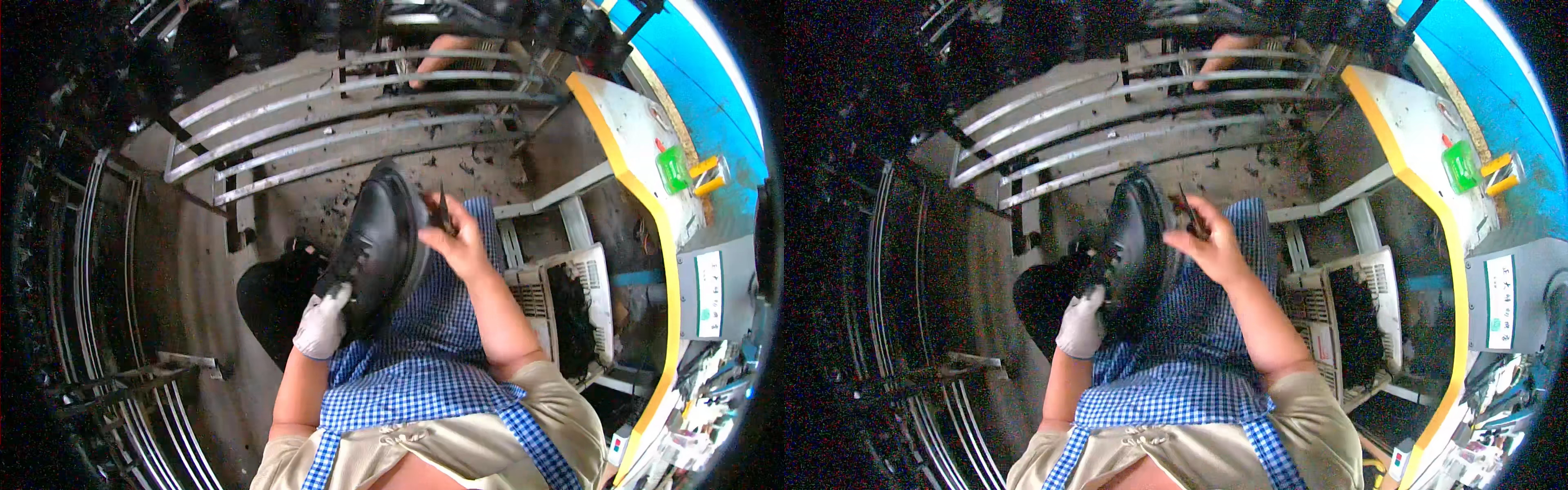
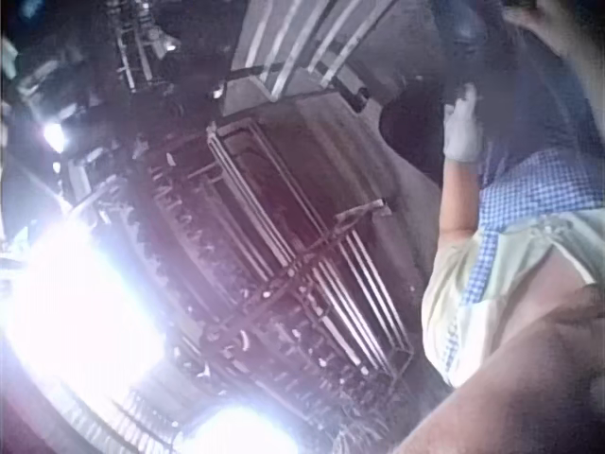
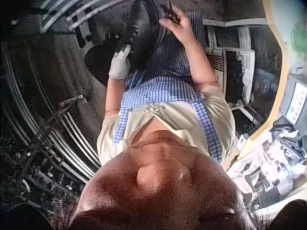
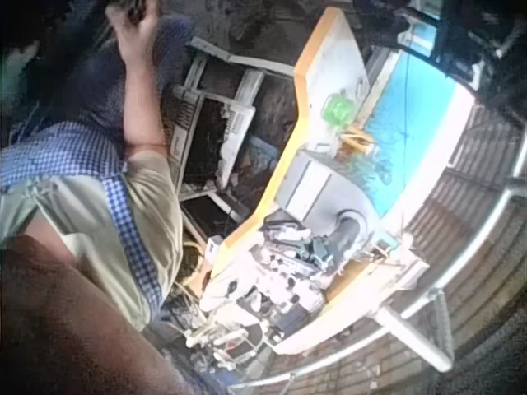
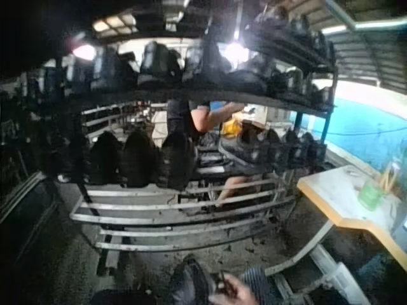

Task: Trimming excess material or glue from black manufactured shoes using a knife.

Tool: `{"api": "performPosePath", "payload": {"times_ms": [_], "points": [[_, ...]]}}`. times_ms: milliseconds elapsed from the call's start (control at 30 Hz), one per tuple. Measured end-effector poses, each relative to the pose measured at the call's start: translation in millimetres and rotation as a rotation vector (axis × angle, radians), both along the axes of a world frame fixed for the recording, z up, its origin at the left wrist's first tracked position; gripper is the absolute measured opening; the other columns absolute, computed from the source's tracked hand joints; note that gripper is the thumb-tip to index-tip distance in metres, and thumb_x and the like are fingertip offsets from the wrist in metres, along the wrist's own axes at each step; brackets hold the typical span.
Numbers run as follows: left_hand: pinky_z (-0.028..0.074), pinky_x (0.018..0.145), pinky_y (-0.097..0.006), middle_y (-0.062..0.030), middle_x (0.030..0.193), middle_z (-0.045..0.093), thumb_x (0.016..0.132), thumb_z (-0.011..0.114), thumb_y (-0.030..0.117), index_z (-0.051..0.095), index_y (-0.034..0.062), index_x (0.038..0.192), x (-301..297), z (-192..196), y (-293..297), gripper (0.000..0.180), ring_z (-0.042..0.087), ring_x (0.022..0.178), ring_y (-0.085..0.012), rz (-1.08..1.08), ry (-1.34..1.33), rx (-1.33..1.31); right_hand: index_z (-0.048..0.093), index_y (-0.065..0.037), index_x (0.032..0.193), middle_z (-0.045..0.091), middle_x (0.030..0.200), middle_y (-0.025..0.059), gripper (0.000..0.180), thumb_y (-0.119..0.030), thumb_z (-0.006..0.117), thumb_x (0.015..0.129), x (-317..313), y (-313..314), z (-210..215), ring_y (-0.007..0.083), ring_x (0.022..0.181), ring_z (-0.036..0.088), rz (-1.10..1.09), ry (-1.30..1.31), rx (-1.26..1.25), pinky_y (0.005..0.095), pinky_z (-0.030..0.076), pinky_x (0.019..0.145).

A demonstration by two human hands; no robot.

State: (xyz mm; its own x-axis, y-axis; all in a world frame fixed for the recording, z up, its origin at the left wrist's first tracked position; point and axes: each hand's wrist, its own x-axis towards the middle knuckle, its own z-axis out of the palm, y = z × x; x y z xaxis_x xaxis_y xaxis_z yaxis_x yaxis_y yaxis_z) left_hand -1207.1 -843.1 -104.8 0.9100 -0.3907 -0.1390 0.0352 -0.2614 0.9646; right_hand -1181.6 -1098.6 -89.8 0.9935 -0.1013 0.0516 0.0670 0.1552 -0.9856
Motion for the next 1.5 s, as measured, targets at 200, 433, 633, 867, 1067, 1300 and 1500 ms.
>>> {"api": "performPosePath", "payload": {"times_ms": [200,433,633,867,1067,1300,1500], "points": [[0.041,0.099,-0.048,-0.0163,0.13,0.048,0.095,0.045,0.03,0.037,0.004,0.134,20.8,45.8,-34.1,0.047,0.049,0.118,-0.0325,0.357,0.534,-0.946,0.033,-0.003,0.139,0.05,0.131,0.0077,0.082,-0.017,0.078,0.072,-50.8,26.4,-48.8,0.0175,0.117,0.048,0.377,-0.028,-0.464,0.0331,0.039,0.099],[0.045,0.092,-0.039,-0.0171,0.12,0.054,0.09,0.052,0.019,0.042,-0.0025,0.128,34.2,79.5,-43.9,0.045,0.055,0.11,-0.0264,-0.033,0.344,-0.718,0.03,-0.01,0.14,0.058,0.119,0.0047,0.065,-0.025,0.057,0.083,-65.5,14.3,-67.5,0.0126,0.102,0.057,0.211,0.298,0.295,0.0226,0.048,0.074],[0.045,0.088,-0.032,-0.0119,0.11,0.059,0.088,0.058,0.022,0.052,-0.0018,0.117,19.0,76.9,-36.3,0.038,0.058,0.099,-0.0199,-0.07,-0.158,-0.433,0.047,-0.015,0.126,0.059,0.114,0.0044,0.044,-0.043,0.042,0.093,-10.0,-20.2,-42.6,0.0178,0.091,0.058,-0.143,0.003,0.249,0.0248,0.047,0.056],[0.045,0.088,-0.031,-0.0072,0.107,0.059,0.085,0.054,0.011,0.055,0.0002,0.112,-3.8,26.2,-32.3,0.029,0.056,0.098,-0.0165,0.061,0.126,-0.317,0.053,-0.014,0.076,0.035,0.043,-0.0052,0.059,-0.071,0.042,0.081,143.5,-50.9,80.5,0.0075,0.03,0.031,0.212,0.125,0.597,0.0203,0.023,0.03],[0.045,0.089,-0.03,-0.01,0.105,0.061,0.086,0.053,0.005,0.056,-0.0022,0.111,-8.7,26.1,-33.8,0.026,0.058,0.097,-0.0178,0.095,0.258,-0.338,0.052,-0.006,0.102,0.064,0.096,0.0205,0.072,-0.072,0.035,0.083,212.8,-80.3,99.2,0.0034,0.037,0.031,0.291,0.071,0.789,0.0153,0.023,0.03],[0.046,0.088,-0.03,-0.0086,0.102,0.062,0.089,0.05,0.007,0.055,-0.0021,0.113,-13.4,13.4,-25.0,0.026,0.059,0.094,-0.017,0.101,0.24,-0.342,0.058,-0.007,0.08,0.059,0.069,0.0024,0.034,-0.039,0.058,0.089,171.5,-68.4,72.1,0.0036,0.039,0.035,-0.289,-0.001,0.239,0.0194,0.019,0.033],[0.046,0.088,-0.032,-0.0088,0.102,0.062,0.09,0.052,0.011,0.055,-0.0012,0.113,-13.3,8.7,-20.9,0.026,0.059,0.095,-0.0172,0.104,0.289,-0.25,0.062,-0.006,0.101,0.063,0.095,0.0075,0.028,-0.031,0.055,0.091,194.1,-140.3,119.7,0.0177,0.07,0.06,-0.84,-0.706,-0.912,0.0284,0.047,0.061]]}}
